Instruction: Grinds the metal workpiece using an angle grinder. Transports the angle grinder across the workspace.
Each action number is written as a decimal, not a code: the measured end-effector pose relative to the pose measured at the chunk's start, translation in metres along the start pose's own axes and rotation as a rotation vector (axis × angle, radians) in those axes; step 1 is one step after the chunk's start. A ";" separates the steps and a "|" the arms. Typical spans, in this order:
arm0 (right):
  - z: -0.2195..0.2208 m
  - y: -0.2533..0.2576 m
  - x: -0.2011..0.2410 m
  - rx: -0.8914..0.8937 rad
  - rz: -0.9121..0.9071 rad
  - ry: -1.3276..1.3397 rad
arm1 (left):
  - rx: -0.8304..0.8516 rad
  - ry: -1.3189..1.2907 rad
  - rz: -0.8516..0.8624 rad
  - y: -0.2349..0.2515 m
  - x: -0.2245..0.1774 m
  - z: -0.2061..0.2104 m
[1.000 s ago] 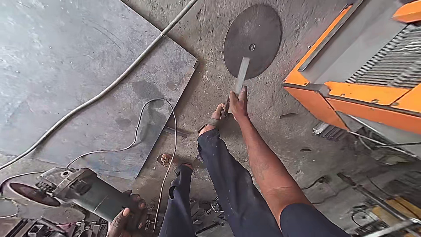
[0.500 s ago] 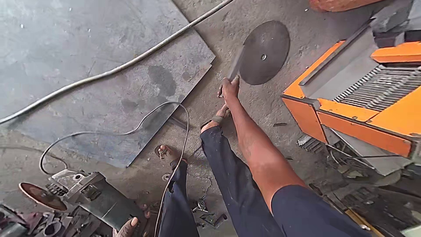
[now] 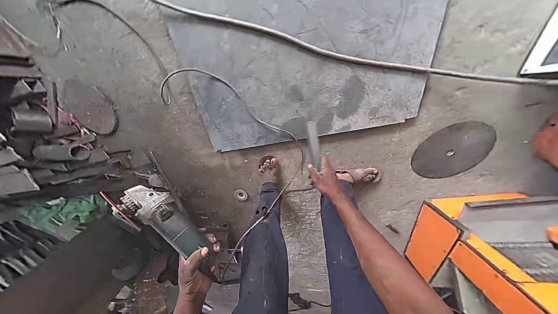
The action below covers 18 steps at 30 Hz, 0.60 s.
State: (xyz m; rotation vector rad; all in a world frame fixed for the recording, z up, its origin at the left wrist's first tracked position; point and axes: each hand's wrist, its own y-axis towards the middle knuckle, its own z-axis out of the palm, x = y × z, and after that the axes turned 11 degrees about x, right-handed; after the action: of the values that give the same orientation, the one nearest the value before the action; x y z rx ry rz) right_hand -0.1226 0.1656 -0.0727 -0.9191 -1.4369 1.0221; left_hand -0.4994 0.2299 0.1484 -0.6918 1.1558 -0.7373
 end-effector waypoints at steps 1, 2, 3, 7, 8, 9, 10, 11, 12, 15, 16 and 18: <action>0.020 0.010 0.018 0.053 0.016 -0.123 | -0.021 -0.029 0.007 -0.006 0.002 -0.011; 0.040 0.022 0.038 0.094 0.027 -0.246 | -0.043 -0.070 0.013 -0.011 0.004 -0.020; 0.060 0.031 0.060 0.117 0.013 -0.345 | -0.062 -0.115 0.018 -0.015 0.005 -0.029; 0.159 0.043 0.115 -0.030 -0.406 -0.493 | -0.107 -0.277 0.035 -0.037 0.019 -0.071; 0.186 0.054 0.121 -0.089 -0.510 -0.494 | -0.112 -0.308 0.038 -0.040 0.025 -0.082; 0.212 0.071 0.126 -0.118 -0.595 -0.518 | -0.119 -0.344 0.040 -0.042 0.030 -0.093; 0.236 0.093 0.125 -0.102 -0.628 -0.584 | -0.127 -0.382 0.036 -0.048 0.034 -0.102; 0.255 0.116 0.121 -0.003 -0.535 -0.713 | -0.136 -0.420 0.031 -0.054 0.039 -0.109; 0.273 0.139 0.118 0.087 -0.378 -0.872 | -0.136 -0.450 0.029 -0.057 0.043 -0.116; 0.319 0.157 0.114 0.182 -0.017 -1.005 | -0.139 -0.507 0.019 -0.065 0.058 -0.134; 0.330 0.142 0.111 0.207 -0.016 -0.994 | -0.153 -0.521 0.011 -0.071 0.061 -0.138; 0.336 0.116 0.116 0.284 -0.169 -1.013 | -0.173 -0.554 0.014 -0.077 0.071 -0.140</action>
State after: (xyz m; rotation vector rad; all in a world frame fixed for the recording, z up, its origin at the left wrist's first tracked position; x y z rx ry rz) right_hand -0.4686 0.2788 -0.1561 -0.0084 -2.0489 1.6112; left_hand -0.6290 0.1138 0.1355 -0.9601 0.7161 -0.3946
